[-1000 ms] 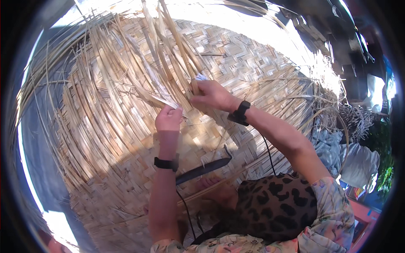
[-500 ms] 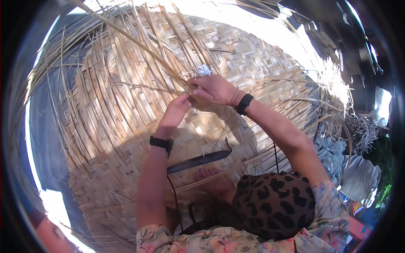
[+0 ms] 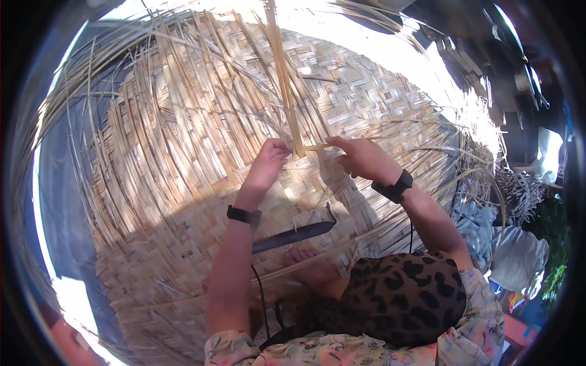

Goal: The recorder is weaving thin bamboo strips into a large circular mat on the ground.

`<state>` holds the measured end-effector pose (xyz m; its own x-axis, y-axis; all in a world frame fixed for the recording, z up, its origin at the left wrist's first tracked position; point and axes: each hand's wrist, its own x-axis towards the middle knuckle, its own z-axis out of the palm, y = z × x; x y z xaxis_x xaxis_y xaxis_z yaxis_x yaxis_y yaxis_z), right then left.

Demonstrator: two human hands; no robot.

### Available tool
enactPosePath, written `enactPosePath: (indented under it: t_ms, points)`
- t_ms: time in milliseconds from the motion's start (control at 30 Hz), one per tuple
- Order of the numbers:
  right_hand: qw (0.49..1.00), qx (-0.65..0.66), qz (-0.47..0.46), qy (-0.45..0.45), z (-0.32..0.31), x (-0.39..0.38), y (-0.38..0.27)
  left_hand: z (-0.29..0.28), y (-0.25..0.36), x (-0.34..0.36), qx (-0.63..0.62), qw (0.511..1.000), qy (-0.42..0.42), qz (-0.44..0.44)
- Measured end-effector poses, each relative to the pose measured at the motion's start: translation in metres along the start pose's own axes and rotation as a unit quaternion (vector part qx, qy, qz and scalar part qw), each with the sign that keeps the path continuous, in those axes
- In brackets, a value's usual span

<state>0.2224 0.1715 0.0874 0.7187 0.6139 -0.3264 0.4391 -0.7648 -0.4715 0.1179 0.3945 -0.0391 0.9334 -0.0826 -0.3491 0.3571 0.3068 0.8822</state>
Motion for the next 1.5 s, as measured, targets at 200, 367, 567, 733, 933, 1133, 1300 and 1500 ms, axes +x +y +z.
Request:
enactPosePath:
  t_ms: [200,367,567,733,933,1133,1300,1500]
  points:
    - [0.967,0.243,0.073,0.024,0.005,0.100,0.005,-0.007,-0.016,-0.039,-0.039,0.935,0.329,0.125]
    - [0.953,0.291,0.042,0.073,0.059,0.153,-0.003,0.001,-0.012,-0.054,0.488,0.801,0.286,0.194]
    - [0.922,0.361,0.041,-0.138,0.051,0.159,-0.007,0.032,-0.027,-0.034,0.563,0.777,0.207,0.190]
    - [0.911,0.389,-0.050,-0.129,0.051,0.153,-0.001,0.026,-0.030,-0.033,0.586,0.772,0.169,0.179]
    - [0.943,0.324,0.021,-0.066,0.056,0.135,0.024,0.027,-0.030,-0.033,0.601,0.756,0.174,0.191]
    - [0.819,0.570,-0.012,0.062,0.040,0.079,0.019,0.027,-0.034,-0.031,0.610,0.752,0.163,0.190]
    - [0.737,0.675,0.015,0.039,0.010,0.032,0.042,0.028,-0.027,-0.035,0.578,0.776,0.166,0.191]
    - [0.635,0.703,0.158,0.280,-0.005,0.021,0.070,0.054,-0.006,-0.009,0.435,0.813,0.187,0.338]
